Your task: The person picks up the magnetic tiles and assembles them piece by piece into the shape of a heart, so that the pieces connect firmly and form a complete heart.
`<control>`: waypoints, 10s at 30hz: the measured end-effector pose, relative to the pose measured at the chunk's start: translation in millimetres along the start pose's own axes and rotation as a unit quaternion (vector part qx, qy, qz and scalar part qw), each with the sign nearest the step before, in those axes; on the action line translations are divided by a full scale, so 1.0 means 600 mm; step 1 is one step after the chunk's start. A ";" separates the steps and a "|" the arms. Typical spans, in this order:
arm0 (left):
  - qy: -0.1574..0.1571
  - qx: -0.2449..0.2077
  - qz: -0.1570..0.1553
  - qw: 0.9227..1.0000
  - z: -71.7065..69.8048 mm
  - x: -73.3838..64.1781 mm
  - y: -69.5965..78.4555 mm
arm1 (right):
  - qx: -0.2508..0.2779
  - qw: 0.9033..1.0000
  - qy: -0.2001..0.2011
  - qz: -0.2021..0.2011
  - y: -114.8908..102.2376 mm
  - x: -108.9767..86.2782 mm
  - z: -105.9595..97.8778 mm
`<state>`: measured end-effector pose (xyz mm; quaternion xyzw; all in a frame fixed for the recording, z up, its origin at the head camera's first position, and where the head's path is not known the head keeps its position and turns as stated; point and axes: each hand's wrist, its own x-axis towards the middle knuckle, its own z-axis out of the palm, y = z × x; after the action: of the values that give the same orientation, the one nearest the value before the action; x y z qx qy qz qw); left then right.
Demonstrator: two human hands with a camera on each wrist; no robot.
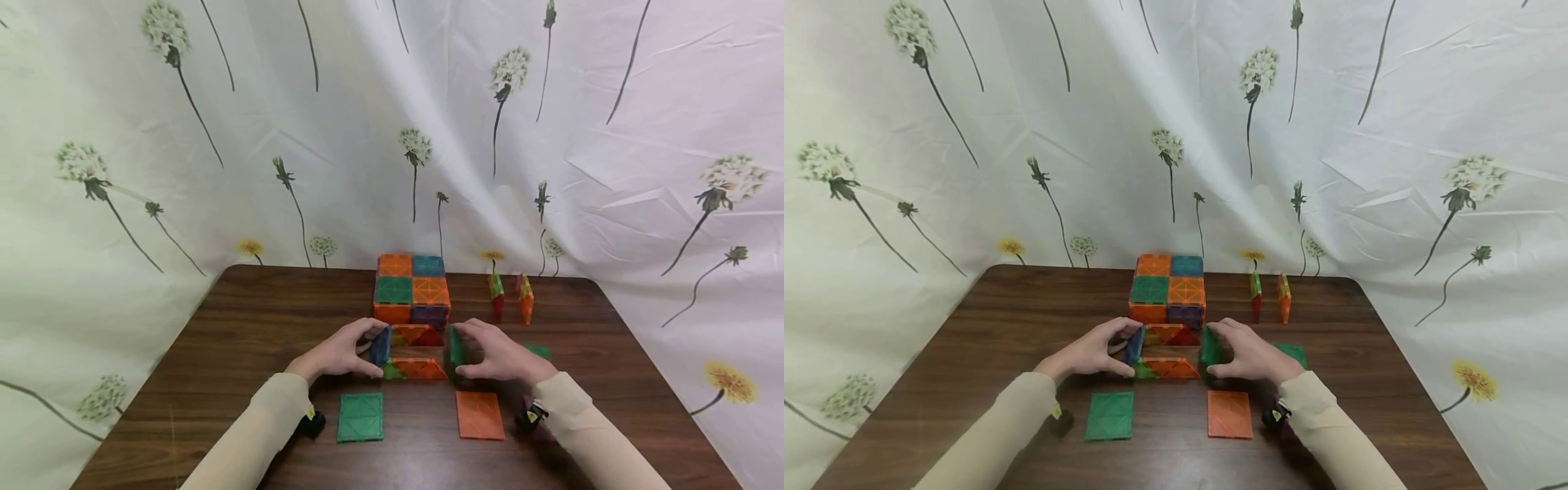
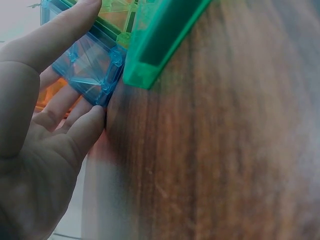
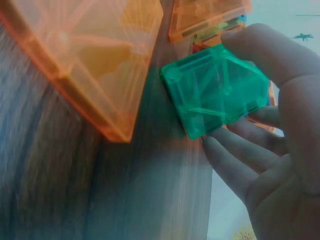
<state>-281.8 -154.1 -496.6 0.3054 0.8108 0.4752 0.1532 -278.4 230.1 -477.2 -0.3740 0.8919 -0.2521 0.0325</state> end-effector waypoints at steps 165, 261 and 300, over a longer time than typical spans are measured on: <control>0.025 0.037 0.018 0.999 0.013 -0.005 0.011 | 0.016 1.000 0.007 -0.016 -0.035 0.026 0.035; 0.255 0.144 0.088 0.952 0.050 0.020 0.036 | -0.006 0.977 0.210 0.048 -0.053 0.063 0.054; 0.290 0.149 0.060 0.943 0.010 0.003 0.040 | -0.071 0.988 0.136 -0.035 -0.084 0.087 0.026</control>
<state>-271.7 -139.9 -478.8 0.2212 0.8618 0.4257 -0.1646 -279.0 158.0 -460.3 -0.3684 0.8903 -0.2372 -0.1243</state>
